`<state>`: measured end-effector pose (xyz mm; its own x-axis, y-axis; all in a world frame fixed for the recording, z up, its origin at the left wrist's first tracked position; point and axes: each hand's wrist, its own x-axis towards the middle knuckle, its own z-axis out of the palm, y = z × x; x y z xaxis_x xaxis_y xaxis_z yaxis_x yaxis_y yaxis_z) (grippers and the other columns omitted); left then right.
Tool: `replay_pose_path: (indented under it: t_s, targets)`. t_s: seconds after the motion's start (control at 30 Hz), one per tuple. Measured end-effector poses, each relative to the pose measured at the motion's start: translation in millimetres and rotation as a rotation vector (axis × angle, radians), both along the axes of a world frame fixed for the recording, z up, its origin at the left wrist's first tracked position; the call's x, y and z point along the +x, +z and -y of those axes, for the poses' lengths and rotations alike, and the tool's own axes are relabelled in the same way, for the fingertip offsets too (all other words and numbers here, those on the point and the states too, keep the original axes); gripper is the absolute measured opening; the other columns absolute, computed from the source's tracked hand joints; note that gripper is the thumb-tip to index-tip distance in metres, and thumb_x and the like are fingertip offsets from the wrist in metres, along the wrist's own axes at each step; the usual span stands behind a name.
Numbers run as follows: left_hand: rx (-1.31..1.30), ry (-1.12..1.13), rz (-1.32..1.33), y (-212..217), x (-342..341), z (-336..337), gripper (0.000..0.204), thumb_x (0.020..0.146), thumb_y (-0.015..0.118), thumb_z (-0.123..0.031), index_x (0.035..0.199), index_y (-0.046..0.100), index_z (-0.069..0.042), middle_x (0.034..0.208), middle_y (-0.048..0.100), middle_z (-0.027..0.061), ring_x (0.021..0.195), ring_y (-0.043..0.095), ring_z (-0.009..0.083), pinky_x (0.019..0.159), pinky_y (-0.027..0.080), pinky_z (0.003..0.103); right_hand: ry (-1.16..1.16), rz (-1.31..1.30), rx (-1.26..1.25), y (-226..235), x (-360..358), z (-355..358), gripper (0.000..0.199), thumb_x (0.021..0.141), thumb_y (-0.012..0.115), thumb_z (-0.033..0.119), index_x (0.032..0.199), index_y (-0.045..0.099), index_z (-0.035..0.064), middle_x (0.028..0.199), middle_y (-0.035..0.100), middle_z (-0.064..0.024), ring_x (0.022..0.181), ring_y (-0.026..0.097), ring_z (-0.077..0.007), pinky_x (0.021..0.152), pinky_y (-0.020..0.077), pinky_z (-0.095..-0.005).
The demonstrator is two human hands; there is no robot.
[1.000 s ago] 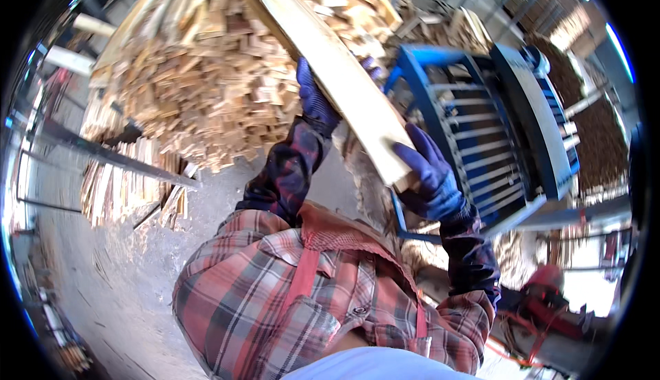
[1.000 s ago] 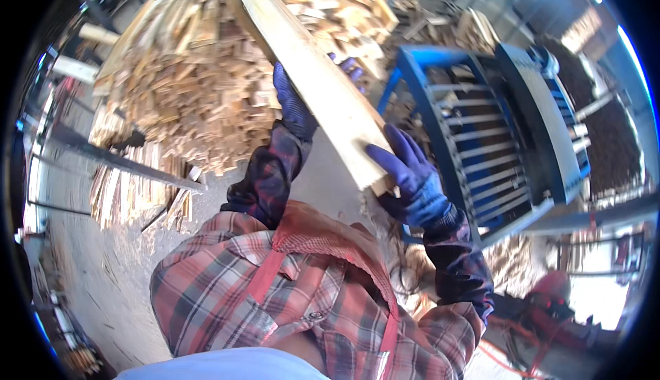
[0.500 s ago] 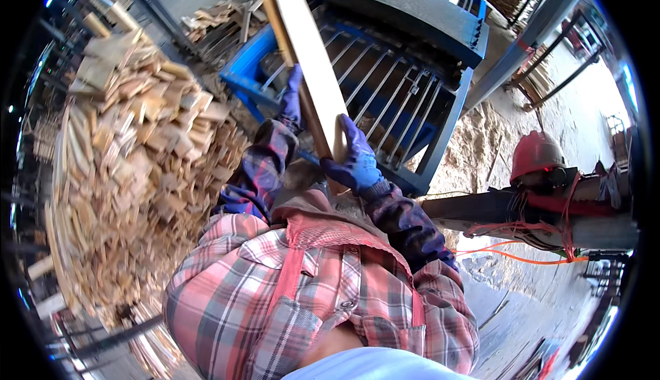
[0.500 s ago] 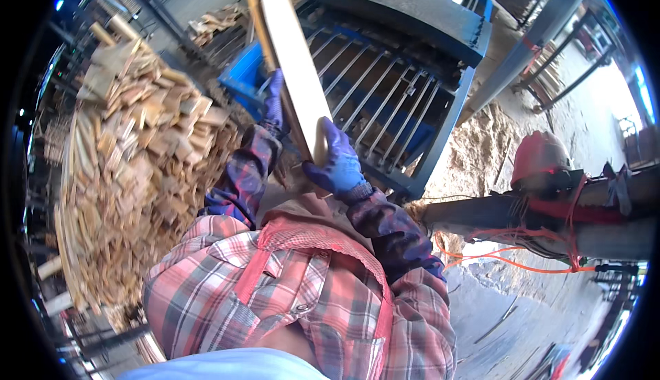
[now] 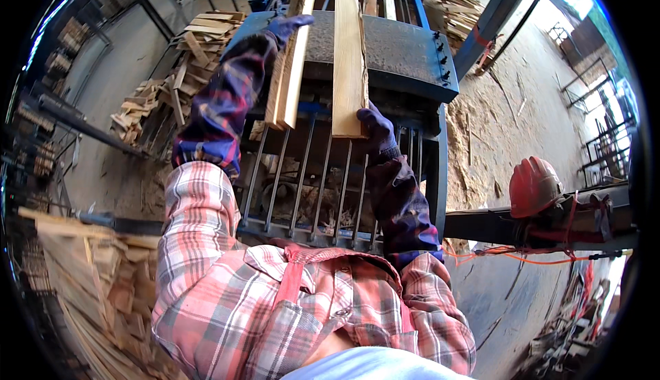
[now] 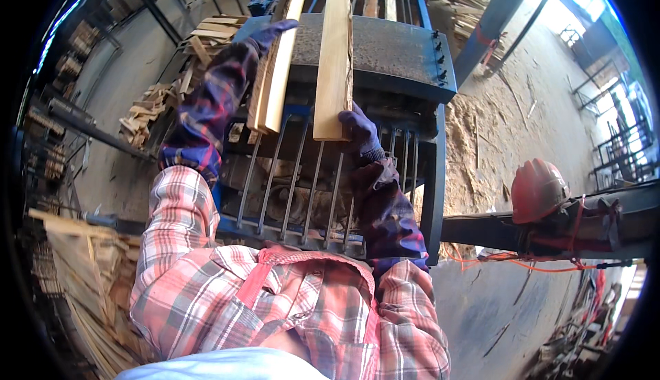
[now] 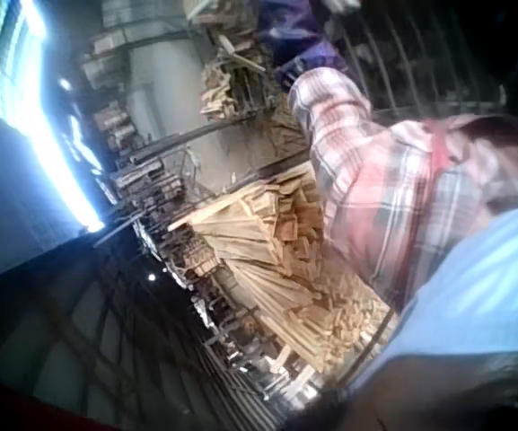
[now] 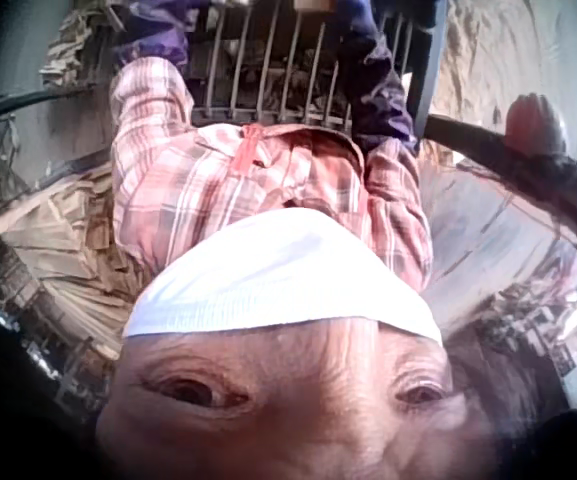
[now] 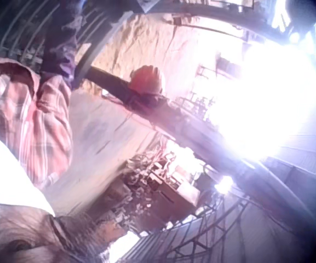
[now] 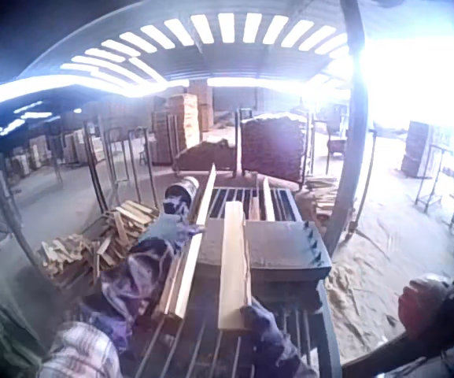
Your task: The person feeds wooden planks into a wood processing machine one by one. They pick up planks from a nearby pile, align them, and push them through the machine's intake, which processes the wood into smaller chips or pieces.
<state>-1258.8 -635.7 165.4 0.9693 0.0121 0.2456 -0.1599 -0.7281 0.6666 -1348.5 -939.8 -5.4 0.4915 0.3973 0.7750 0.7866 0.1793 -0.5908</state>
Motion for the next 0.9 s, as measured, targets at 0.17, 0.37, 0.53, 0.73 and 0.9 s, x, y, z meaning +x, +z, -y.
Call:
replay_pose_path:
  t_s: [0.17, 0.37, 0.53, 0.73, 0.9]
  targets:
    - [0.277, 0.29, -0.249, -93, 79, -99, 0.095, 0.076, 0.065, -0.067, 0.137, 0.044, 0.002, 0.135, 0.05, 0.0256, 0.127, 0.047, 0.0383, 0.108, 0.035, 0.04, 0.235, -1.442, 0.222, 3, -4, 1, 0.048, 0.087, 0.066, 0.028, 0.126, 0.057, 0.0017, 0.113, 0.064, -0.0085, 0.103, 0.062, -0.0206, 0.087, 0.0489, -0.0333]
    - [0.494, 0.245, -0.076, -144, 52, -44, 0.055, 0.084, 0.067, -0.042, 0.126, 0.059, -0.006, 0.133, 0.053, 0.0215, 0.124, 0.049, 0.0353, 0.105, 0.039, 0.043, 0.048, -1.206, 0.194, 46, -48, 41, 0.06, 0.089, 0.065, 0.022, 0.14, 0.043, -0.0006, 0.125, 0.059, -0.0076, 0.108, 0.057, -0.0161, 0.093, 0.0455, -0.0293]
    - [-0.502, -0.037, 0.076, -157, -116, 89, 0.039, 0.09, 0.065, -0.021, 0.121, 0.057, 0.002, 0.098, 0.065, 0.0064, 0.092, 0.06, 0.0101, 0.082, 0.049, 0.025, -0.252, -1.135, 0.241, -5, -130, 52, 0.064, 0.093, 0.061, 0.015, 0.148, 0.031, 0.0004, 0.143, 0.045, -0.0099, 0.125, 0.045, -0.0173, 0.106, 0.0361, -0.0309]
    - [-0.767, 0.175, -0.419, -199, -328, 233, 0.056, 0.093, 0.063, -0.033, 0.133, 0.045, 0.001, 0.111, 0.065, 0.0164, 0.101, 0.062, 0.0212, 0.087, 0.049, 0.035, -0.214, -1.169, 0.34, -27, -248, 47, 0.063, 0.097, 0.053, 0.016, 0.151, 0.023, 0.0031, 0.15, 0.035, -0.0119, 0.132, 0.039, -0.0216, 0.11, 0.0314, -0.0348]
    - [-0.705, 0.323, -0.097, -231, -389, 258, 0.057, 0.095, 0.06, -0.03, 0.138, 0.043, 0.005, 0.123, 0.062, 0.0202, 0.112, 0.06, 0.0222, 0.093, 0.047, 0.033, -0.337, -0.777, -0.309, -59, -299, 97, 0.06, 0.088, 0.064, 0.013, 0.141, 0.038, -0.0021, 0.135, 0.047, -0.0174, 0.122, 0.049, -0.0278, 0.101, 0.0408, -0.036]
